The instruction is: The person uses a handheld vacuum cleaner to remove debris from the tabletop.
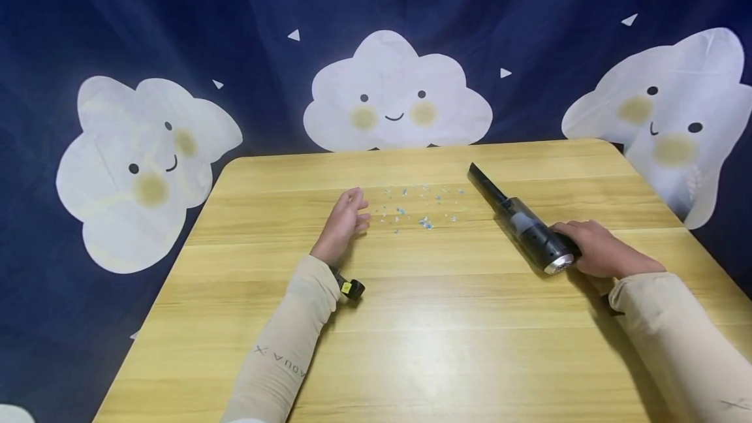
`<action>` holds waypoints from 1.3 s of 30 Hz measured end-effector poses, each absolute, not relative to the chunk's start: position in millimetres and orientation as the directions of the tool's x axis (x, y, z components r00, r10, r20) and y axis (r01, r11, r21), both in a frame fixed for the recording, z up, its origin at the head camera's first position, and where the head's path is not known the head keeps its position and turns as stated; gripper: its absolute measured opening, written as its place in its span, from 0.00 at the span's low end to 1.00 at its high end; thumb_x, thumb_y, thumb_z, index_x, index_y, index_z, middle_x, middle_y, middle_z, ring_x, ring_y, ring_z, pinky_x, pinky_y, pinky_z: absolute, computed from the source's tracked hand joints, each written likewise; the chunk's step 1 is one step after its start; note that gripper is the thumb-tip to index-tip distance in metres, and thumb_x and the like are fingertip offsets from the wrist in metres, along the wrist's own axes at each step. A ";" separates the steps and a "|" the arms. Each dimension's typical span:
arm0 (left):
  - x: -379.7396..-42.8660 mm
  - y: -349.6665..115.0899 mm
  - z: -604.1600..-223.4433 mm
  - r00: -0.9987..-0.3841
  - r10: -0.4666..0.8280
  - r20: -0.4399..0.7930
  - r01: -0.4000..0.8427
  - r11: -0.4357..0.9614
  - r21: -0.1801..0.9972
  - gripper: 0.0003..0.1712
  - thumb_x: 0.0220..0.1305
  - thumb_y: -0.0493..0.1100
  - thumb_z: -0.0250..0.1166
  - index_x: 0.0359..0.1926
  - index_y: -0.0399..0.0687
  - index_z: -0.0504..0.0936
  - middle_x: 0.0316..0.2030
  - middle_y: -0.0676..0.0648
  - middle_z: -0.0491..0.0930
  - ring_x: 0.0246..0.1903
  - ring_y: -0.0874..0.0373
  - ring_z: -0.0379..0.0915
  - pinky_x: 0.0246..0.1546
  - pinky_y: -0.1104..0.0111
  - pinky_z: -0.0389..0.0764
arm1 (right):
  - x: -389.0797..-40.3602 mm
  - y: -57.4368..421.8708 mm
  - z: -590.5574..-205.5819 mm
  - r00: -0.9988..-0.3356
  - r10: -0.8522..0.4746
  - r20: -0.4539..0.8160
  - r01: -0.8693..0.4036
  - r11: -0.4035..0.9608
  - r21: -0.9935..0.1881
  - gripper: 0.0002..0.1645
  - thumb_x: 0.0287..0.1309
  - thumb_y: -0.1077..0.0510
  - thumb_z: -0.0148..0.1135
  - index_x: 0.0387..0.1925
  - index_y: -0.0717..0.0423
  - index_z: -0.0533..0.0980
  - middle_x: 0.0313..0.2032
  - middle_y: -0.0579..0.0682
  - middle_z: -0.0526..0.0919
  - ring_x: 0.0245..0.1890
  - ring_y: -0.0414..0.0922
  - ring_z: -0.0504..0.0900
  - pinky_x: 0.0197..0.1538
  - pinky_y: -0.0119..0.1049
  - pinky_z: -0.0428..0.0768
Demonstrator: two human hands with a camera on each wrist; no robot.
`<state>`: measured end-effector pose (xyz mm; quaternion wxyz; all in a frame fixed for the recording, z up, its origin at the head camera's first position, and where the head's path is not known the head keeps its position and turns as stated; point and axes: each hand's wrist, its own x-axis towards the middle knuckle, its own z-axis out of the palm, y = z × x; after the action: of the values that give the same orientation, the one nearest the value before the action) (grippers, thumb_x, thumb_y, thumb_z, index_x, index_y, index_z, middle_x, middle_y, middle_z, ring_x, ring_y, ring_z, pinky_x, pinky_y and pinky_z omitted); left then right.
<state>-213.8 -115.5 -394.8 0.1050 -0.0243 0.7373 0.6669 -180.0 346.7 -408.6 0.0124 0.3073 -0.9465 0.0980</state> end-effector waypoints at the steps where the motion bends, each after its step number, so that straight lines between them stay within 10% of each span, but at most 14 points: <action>1: -213.7 -115.7 -394.9 -0.977 0.102 -0.187 -0.176 0.108 0.978 0.34 0.73 0.62 0.41 0.70 0.49 0.53 0.65 0.35 0.62 0.59 0.40 0.65 0.59 0.52 0.70 | -180.4 346.4 -408.4 -0.811 -0.580 0.082 -0.584 0.792 -0.177 0.38 0.22 0.75 0.66 0.48 0.67 0.73 0.37 0.64 0.82 0.37 0.60 0.79 0.41 0.60 0.74; 39: -216.2 -118.5 -395.8 -0.973 0.121 -0.195 -0.182 0.108 0.977 0.35 0.73 0.61 0.40 0.70 0.45 0.53 0.66 0.35 0.61 0.60 0.41 0.64 0.60 0.52 0.70 | -189.7 278.9 -390.3 -0.878 -0.388 0.281 -0.475 0.634 -0.611 0.32 0.37 0.73 0.70 0.48 0.64 0.70 0.32 0.58 0.79 0.31 0.52 0.74 0.37 0.52 0.73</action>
<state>-216.2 -118.5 -395.8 0.1134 -0.0207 0.7355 0.6677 -189.7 278.9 -390.3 0.0617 0.2392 -0.9017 0.3550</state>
